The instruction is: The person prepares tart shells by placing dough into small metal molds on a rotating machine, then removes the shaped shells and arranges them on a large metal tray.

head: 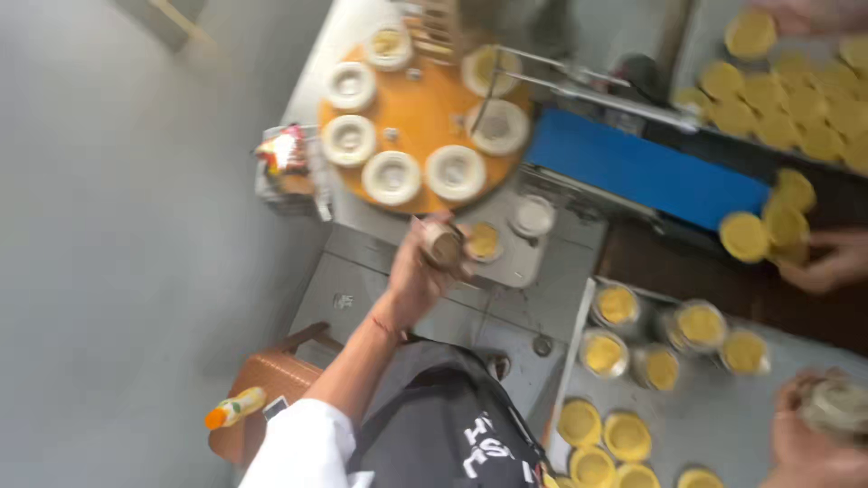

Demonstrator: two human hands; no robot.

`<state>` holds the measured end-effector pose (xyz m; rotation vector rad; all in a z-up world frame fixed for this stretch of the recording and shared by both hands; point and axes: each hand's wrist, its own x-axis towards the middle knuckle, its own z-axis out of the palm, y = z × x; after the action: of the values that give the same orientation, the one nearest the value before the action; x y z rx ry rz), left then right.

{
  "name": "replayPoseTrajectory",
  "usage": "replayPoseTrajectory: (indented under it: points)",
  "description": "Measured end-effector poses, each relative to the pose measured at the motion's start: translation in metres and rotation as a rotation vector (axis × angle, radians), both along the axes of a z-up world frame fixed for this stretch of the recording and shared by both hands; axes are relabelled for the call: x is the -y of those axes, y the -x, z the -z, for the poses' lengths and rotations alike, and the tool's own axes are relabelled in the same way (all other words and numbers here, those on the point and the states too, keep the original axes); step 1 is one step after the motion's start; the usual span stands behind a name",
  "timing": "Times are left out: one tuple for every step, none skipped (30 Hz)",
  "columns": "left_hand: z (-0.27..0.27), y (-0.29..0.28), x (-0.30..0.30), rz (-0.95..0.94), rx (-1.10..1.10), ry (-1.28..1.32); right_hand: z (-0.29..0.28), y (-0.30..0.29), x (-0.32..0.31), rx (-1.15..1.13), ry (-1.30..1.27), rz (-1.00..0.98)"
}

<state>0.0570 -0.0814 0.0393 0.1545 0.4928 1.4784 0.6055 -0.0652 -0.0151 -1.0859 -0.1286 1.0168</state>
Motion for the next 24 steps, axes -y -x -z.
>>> replayPoseTrajectory:
  points:
    - [-0.003, 0.032, -0.012, -0.159, -0.132, 0.182, -0.022, 0.041, -0.004, -0.049, 0.045, -0.054]
    - [-0.004, 0.062, -0.023, -0.302, -0.259, 0.374, -0.044, 0.081, 0.001, -0.095, 0.097, -0.095]
    - [0.011, 0.094, -0.035, -0.313, -0.249, 0.375, -0.039, 0.11, -0.003, -0.086, 0.097, -0.107]
    - [0.026, 0.127, -0.051, -0.407, -0.283, 0.339, -0.034, 0.139, -0.007, -0.155, 0.004, -0.215]
    - [0.041, 0.159, -0.068, -0.5, -0.317, 0.301, -0.029, 0.168, -0.011, -0.221, -0.09, -0.322]
    - [0.037, 0.179, -0.074, -0.491, -0.31, 0.297, -0.024, 0.203, -0.013, -0.214, -0.095, -0.314]
    - [0.033, 0.199, -0.082, -0.498, -0.246, 0.247, -0.018, 0.239, -0.016, -0.247, 0.001, -0.42]
    - [0.031, 0.218, -0.092, -0.495, -0.178, 0.198, -0.012, 0.274, -0.016, -0.28, 0.094, -0.517]
    - [0.036, 0.236, -0.103, -0.475, -0.169, 0.194, -0.002, 0.315, -0.013, -0.269, 0.09, -0.498]
    - [0.039, 0.255, -0.113, -0.491, -0.121, 0.195, 0.008, 0.357, -0.012, -0.062, 0.054, -0.67]
    - [0.042, 0.274, -0.124, -0.506, -0.074, 0.198, 0.018, 0.399, -0.011, 0.152, 0.02, -0.837]
    - [0.041, 0.29, -0.128, -0.497, -0.068, 0.207, 0.004, 0.437, -0.007, 0.156, 0.031, -0.829]
    - [0.039, 0.305, -0.132, -0.475, -0.225, 0.247, -0.009, 0.474, -0.002, 0.556, 0.122, -0.916]
    - [0.035, 0.321, -0.14, -0.457, -0.384, 0.274, -0.023, 0.512, -0.005, 0.964, 0.207, -0.985]
    - [0.027, 0.333, -0.145, -0.454, -0.38, 0.272, -0.026, 0.535, -0.01, 0.968, 0.208, -0.98]
    - [0.019, 0.343, -0.147, -0.358, -0.693, 0.271, -0.029, 0.555, -0.013, 1.191, -0.03, -0.962]
    - [0.012, 0.352, -0.149, -0.254, -1.005, 0.263, -0.031, 0.575, -0.016, 1.404, -0.28, -0.928]
    - [0.028, 0.361, -0.157, -0.234, -0.999, 0.266, -0.029, 0.593, -0.024, 1.408, -0.258, -0.926]
    - [0.045, 0.367, -0.164, -0.309, -1.357, 0.112, -0.027, 0.61, -0.032, 1.467, -0.331, -0.849]
    - [0.062, 0.374, -0.172, -0.389, -1.709, -0.067, -0.024, 0.626, -0.043, 1.523, -0.413, -0.775]
    - [0.067, 0.373, -0.18, -0.377, -1.704, -0.066, -0.025, 0.639, -0.052, 1.526, -0.399, -0.777]
    - [0.071, 0.374, -0.189, -0.36, -1.831, -0.124, -0.026, 0.653, -0.063, 1.543, -0.444, -0.761]
    - [0.074, 0.373, -0.198, -0.341, -1.956, -0.185, -0.028, 0.665, -0.073, 1.561, -0.49, -0.745]
    - [0.078, 0.372, -0.206, -0.323, -1.95, -0.19, -0.024, 0.678, -0.084, 1.564, -0.469, -0.744]
